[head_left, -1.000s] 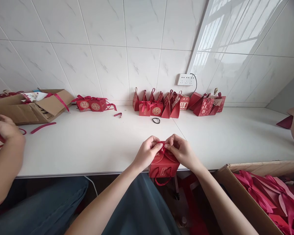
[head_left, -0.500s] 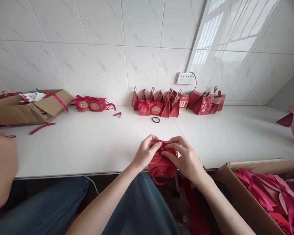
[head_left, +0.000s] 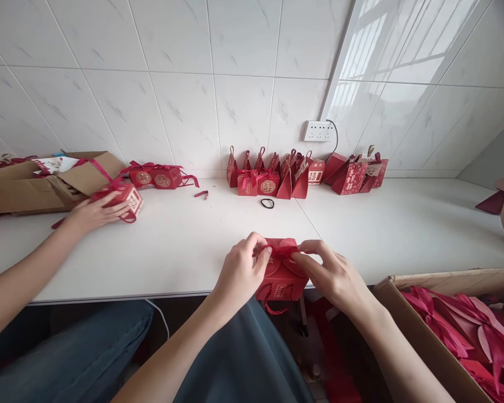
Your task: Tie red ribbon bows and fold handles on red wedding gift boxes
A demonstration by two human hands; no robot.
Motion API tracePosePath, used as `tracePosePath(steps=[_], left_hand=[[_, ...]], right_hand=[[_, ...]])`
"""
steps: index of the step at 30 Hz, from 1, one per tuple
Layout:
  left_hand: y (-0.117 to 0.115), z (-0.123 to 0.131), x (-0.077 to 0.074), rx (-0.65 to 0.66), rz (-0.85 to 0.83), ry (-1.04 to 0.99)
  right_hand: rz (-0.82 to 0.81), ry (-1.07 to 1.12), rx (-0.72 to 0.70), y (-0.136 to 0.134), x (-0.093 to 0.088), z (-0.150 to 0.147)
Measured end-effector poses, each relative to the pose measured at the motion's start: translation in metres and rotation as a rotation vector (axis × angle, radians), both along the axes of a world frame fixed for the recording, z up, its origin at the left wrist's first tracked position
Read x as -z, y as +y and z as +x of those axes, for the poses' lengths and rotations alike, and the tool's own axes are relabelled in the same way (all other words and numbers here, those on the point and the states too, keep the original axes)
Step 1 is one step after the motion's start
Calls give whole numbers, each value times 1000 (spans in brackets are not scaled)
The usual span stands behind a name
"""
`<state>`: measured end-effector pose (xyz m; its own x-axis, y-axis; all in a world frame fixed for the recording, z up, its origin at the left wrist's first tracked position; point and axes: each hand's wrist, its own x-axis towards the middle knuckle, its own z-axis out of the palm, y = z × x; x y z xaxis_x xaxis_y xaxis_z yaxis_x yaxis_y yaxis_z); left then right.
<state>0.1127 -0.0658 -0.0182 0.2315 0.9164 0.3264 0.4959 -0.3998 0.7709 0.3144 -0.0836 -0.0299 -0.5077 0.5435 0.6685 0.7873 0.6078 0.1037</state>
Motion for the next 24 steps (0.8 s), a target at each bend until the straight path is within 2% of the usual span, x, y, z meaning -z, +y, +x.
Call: tracePosePath(steps=[5, 9, 12, 14, 16, 19, 21, 24], left_hand=[[3, 0, 13, -30, 75, -18], [1, -1, 18, -16, 4, -107], [-1, 1, 20, -17, -28, -163], [-1, 4, 21, -33, -3, -177], [-2, 6, 21, -60, 5, -168], [-3, 7, 19, -85, -47, -148], [-3, 8, 18, -83, -98, -157], [-3, 9, 16, -58, -181, -214]], right_hand=[[-12, -35, -45, -4, 0, 10], [45, -36, -58, -5, -1, 13], [20, 112, -66, -6, -3, 10], [-113, 318, -15, -8, -6, 5], [-343, 510, 84, -12, -9, -1], [-683, 626, 212, -16, -13, -11], [-810, 643, 248, -16, -13, -17], [-894, 685, 271, -12, -11, -22]])
